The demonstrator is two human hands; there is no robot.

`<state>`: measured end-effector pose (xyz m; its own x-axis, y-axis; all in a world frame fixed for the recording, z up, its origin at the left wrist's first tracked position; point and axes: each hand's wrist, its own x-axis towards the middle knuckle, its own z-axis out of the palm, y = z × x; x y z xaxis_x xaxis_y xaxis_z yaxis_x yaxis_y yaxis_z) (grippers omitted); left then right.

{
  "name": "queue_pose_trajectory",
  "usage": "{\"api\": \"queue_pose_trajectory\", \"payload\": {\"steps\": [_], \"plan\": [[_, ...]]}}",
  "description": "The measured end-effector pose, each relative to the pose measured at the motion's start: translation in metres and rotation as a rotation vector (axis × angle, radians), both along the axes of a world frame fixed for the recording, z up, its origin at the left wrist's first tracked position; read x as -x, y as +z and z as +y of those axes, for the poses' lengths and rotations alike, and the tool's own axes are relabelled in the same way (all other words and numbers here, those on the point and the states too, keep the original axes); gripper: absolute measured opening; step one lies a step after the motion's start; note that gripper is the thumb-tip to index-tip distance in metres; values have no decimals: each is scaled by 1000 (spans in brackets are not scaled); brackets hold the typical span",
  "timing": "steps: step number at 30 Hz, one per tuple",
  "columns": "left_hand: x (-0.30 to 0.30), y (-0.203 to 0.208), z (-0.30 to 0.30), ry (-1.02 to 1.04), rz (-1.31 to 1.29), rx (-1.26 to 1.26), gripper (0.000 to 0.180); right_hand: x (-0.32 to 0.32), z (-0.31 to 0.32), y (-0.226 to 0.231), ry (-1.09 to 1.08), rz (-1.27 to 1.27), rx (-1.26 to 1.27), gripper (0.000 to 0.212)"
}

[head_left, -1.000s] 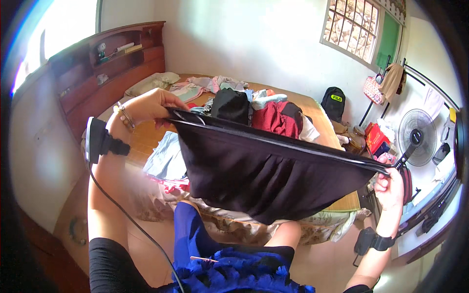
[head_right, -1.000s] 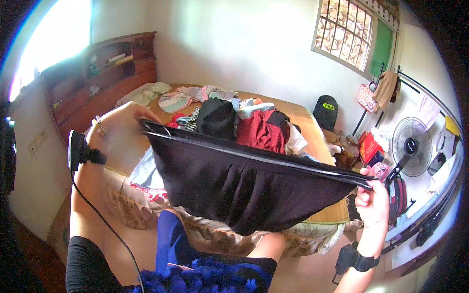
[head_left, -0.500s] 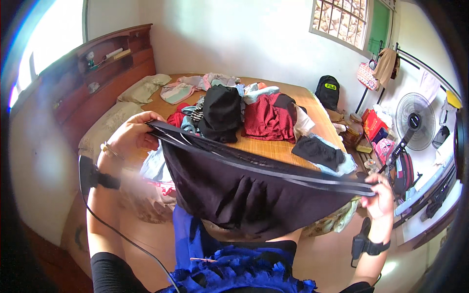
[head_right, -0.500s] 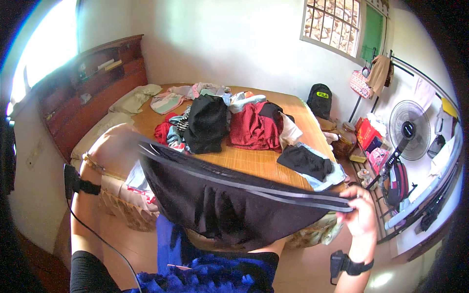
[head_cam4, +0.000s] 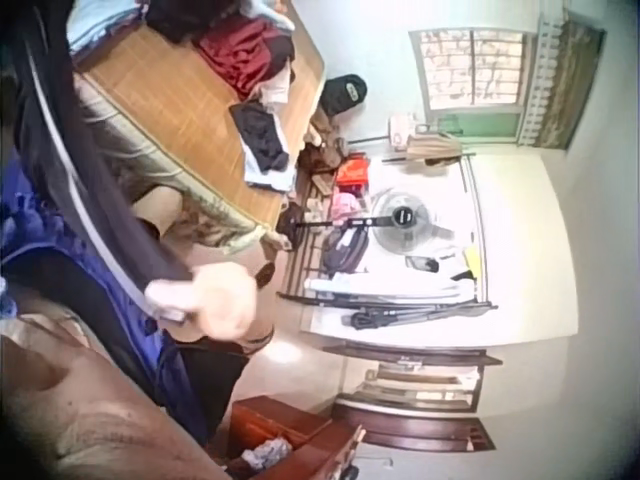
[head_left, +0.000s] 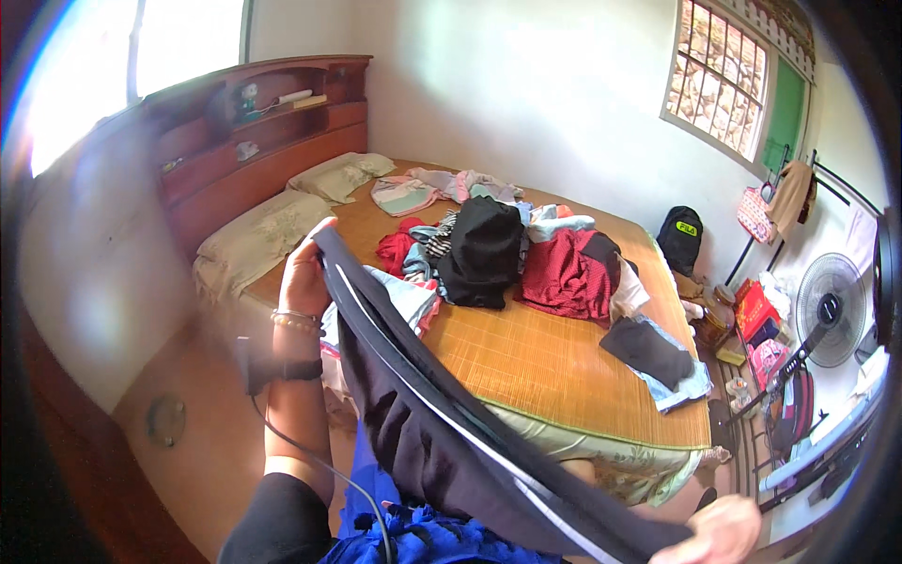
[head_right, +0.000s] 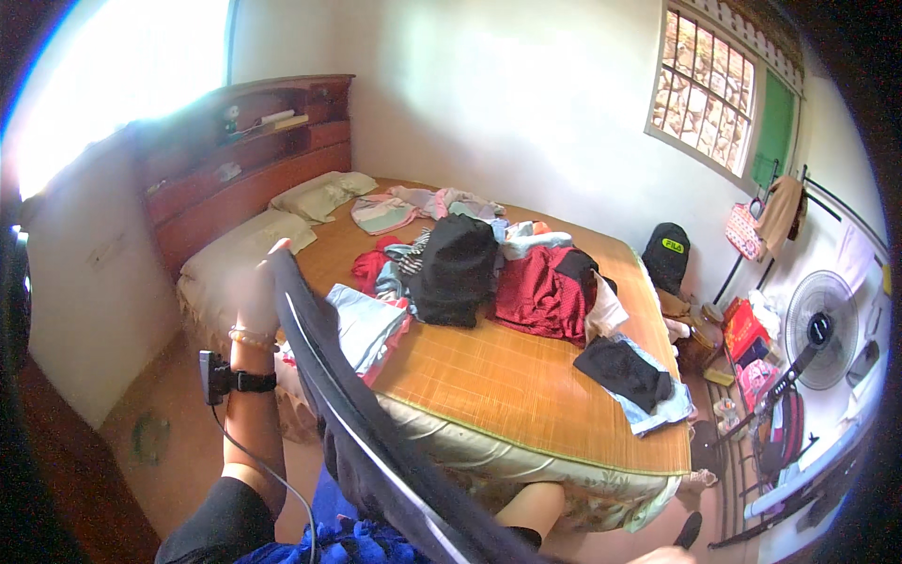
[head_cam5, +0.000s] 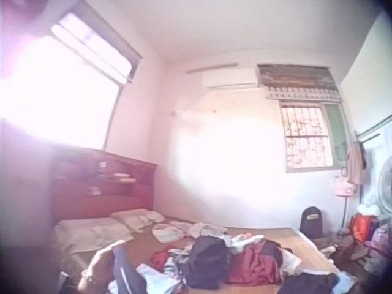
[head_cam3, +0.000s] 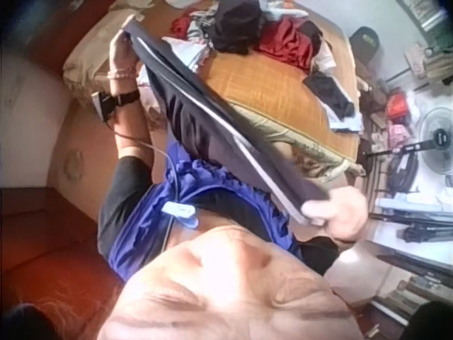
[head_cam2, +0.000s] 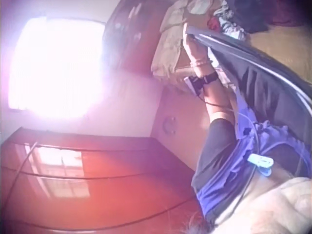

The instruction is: The person is folding black shorts and a black shirt on a bed.

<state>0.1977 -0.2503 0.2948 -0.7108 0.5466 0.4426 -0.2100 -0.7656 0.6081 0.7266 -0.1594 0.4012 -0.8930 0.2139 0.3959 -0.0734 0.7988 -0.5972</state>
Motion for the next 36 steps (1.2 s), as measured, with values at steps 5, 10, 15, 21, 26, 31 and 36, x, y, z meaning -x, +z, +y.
{"api": "queue_pose_trajectory", "payload": {"steps": [5,10,15,21,26,31,36], "plan": [[-1,-5,14,-120,-235,206,23,44,-17,12,663,-31,-61,26],[7,-19,8,-250,-486,59,25,115,-20,20,1057,-72,184,8],[7,-26,24,-661,-615,-157,20,156,-52,-27,1307,-279,653,16],[-58,14,12,-783,-475,121,23,213,-43,-40,1185,-532,721,24],[-96,37,10,-792,-131,302,14,233,-2,-12,666,-155,711,27],[-104,48,9,-806,152,347,13,243,23,-26,267,145,438,15],[-110,50,13,-634,386,532,17,257,31,-42,168,274,351,13]]}}
